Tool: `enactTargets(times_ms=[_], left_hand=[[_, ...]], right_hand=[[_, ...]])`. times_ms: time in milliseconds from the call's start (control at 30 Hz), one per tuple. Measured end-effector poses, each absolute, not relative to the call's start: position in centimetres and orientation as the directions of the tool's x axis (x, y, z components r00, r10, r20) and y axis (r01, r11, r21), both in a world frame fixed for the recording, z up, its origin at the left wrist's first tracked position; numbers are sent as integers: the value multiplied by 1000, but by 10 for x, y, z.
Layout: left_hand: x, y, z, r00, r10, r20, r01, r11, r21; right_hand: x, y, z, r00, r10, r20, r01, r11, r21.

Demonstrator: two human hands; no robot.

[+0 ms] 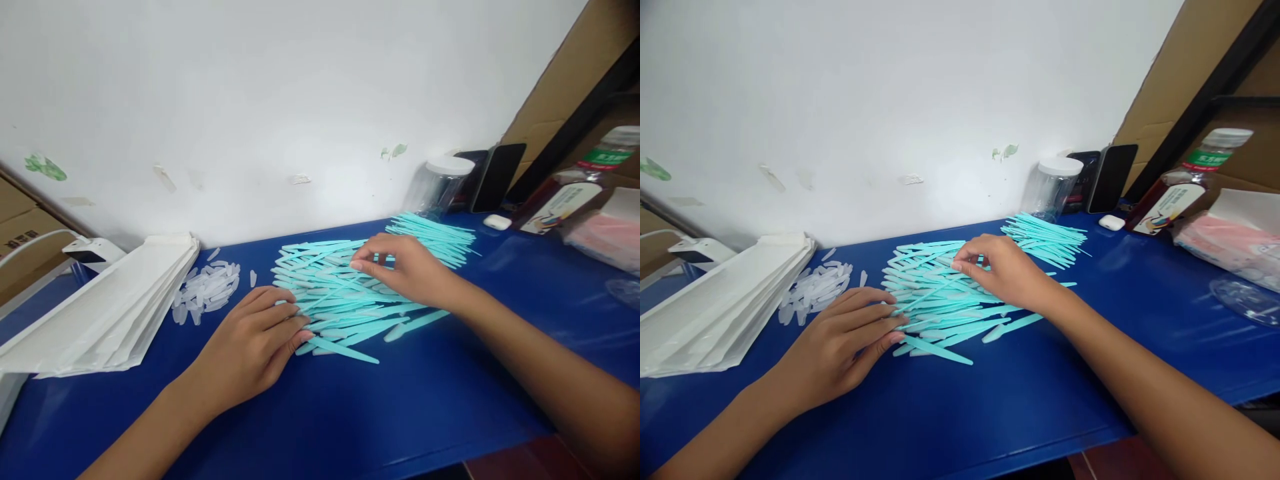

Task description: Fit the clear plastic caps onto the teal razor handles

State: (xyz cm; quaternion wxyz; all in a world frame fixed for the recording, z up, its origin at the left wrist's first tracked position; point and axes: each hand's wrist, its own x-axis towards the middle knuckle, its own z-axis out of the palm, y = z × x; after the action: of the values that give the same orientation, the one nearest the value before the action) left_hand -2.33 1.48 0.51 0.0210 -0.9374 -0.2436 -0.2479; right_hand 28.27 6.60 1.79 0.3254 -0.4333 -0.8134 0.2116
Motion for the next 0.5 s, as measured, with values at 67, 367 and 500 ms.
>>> enactTargets(times_ms=[67,367,500], left_hand=[[-22,13,6,763,440,473,460,-884,81],[-22,13,7,751,441,491,473,-878,66],[-22,13,5,750,448,486,465,-880,94]], right_hand=[[284,69,14,-490,826,279,595,551,-585],[300,65,23,-570,822,-12,716,489,-497],[306,67,20,-574,817,-65,726,470,-502]])
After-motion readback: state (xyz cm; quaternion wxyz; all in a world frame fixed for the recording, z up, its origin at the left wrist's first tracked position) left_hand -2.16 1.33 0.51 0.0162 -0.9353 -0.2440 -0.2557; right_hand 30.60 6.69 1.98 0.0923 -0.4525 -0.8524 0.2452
